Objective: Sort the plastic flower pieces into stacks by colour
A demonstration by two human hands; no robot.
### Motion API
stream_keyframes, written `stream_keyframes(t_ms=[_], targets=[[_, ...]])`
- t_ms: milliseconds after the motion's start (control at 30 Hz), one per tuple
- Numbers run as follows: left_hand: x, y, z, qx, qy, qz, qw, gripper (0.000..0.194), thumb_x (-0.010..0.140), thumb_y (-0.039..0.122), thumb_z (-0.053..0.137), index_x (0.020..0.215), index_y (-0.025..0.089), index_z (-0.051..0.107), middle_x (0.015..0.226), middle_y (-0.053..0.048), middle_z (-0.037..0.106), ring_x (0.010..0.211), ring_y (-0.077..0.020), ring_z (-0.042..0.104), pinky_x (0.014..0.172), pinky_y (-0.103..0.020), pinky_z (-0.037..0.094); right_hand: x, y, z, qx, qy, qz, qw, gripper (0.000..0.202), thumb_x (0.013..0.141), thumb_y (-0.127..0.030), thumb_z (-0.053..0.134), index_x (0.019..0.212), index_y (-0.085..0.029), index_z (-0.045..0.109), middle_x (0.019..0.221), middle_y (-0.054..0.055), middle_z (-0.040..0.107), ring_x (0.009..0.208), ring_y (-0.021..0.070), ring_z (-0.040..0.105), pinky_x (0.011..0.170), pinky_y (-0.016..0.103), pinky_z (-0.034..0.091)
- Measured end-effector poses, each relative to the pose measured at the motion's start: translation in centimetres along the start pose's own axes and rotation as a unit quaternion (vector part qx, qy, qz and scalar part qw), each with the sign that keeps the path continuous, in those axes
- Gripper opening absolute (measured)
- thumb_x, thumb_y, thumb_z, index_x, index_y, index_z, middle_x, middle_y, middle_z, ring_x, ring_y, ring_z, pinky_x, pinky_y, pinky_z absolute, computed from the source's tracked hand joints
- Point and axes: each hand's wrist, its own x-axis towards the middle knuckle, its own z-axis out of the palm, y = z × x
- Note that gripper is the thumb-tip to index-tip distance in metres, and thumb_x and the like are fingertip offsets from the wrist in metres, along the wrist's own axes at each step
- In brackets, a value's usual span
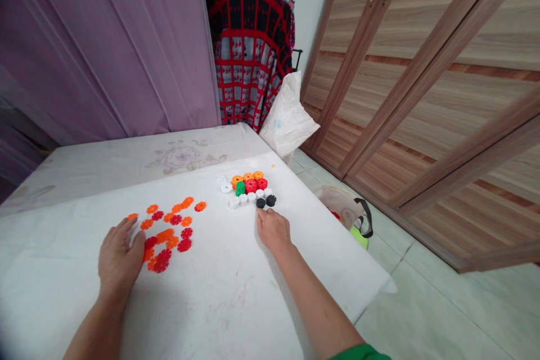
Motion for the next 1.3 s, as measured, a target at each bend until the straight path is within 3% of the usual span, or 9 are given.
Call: stream_keyframes(t_ms=[267, 733, 967, 1167, 1300], targets=[[0.0, 0.1, -0.2, -0.002, -0.013, -0.028, 1.0, 0.044, 0.087, 0.037, 0.045, 0.121, 0.017, 0.065, 0.133, -0.015, 0.061, 0.127, -0.0303, 0.054, 0.117, -0.054, 0.033, 0.3, 0.2, 0.4, 0.014, 0.007, 0.016, 1.0, 0.033, 0.1, -0.03, 0.035, 0.113, -0.03, 0.065, 0.099, 0.003, 0.069, 0.082, 0.0158, 0.066, 0.067, 0.025, 0.04], [0.1, 0.2, -0.3, -0.003, -0.023, -0.015, 1.0, 0.045, 0.087, 0.037, 0.045, 0.12, 0.014, 0.065, 0.132, -0.018, 0.061, 0.127, -0.0313, 0.054, 0.116, -0.055, 0.032, 0.3, 0.0, 0.2, 0.037, 0.013, 0.043, 0.998, 0.035, 0.1, -0.029, 0.034, 0.11, -0.026, 0.067, 0.104, 0.006, 0.072, 0.086, 0.0174, 0.068, 0.07, 0.026, 0.041], [0.1, 0.1, -0.2, -0.004, -0.022, -0.028, 0.999, 0.039, 0.087, 0.035, 0.047, 0.119, 0.02, 0.064, 0.133, -0.011, 0.062, 0.127, -0.0318, 0.054, 0.114, -0.059, 0.035, 0.1, -0.1, 0.2, 0.04, 0.015, 0.058, 0.997, 0.034, 0.1, -0.029, 0.034, 0.111, -0.026, 0.067, 0.104, 0.006, 0.071, 0.087, 0.0173, 0.068, 0.07, 0.025, 0.042], [0.1, 0.1, -0.1, -0.007, -0.018, -0.021, 1.0, 0.041, 0.086, 0.036, 0.046, 0.118, 0.019, 0.065, 0.13, -0.013, 0.063, 0.128, -0.0284, 0.054, 0.117, -0.051, 0.033, -0.1, -0.3, 0.9, 0.062, 0.029, 0.032, 0.997, 0.033, 0.099, -0.029, 0.036, 0.111, -0.027, 0.067, 0.104, 0.004, 0.072, 0.088, 0.0157, 0.066, 0.071, 0.023, 0.04], [0.0, 0.0, 0.0, -0.01, -0.03, -0.017, 0.999, 0.043, 0.086, 0.036, 0.044, 0.119, 0.018, 0.065, 0.129, -0.012, 0.064, 0.126, -0.0269, 0.055, 0.115, -0.049, 0.035, -1.1, -2.5, 1.7, 0.1, 0.04, -0.067, 0.992, 0.029, 0.096, -0.024, 0.041, 0.103, -0.026, 0.069, 0.098, 0.002, 0.072, 0.089, 0.0145, 0.064, 0.073, 0.022, 0.039]])
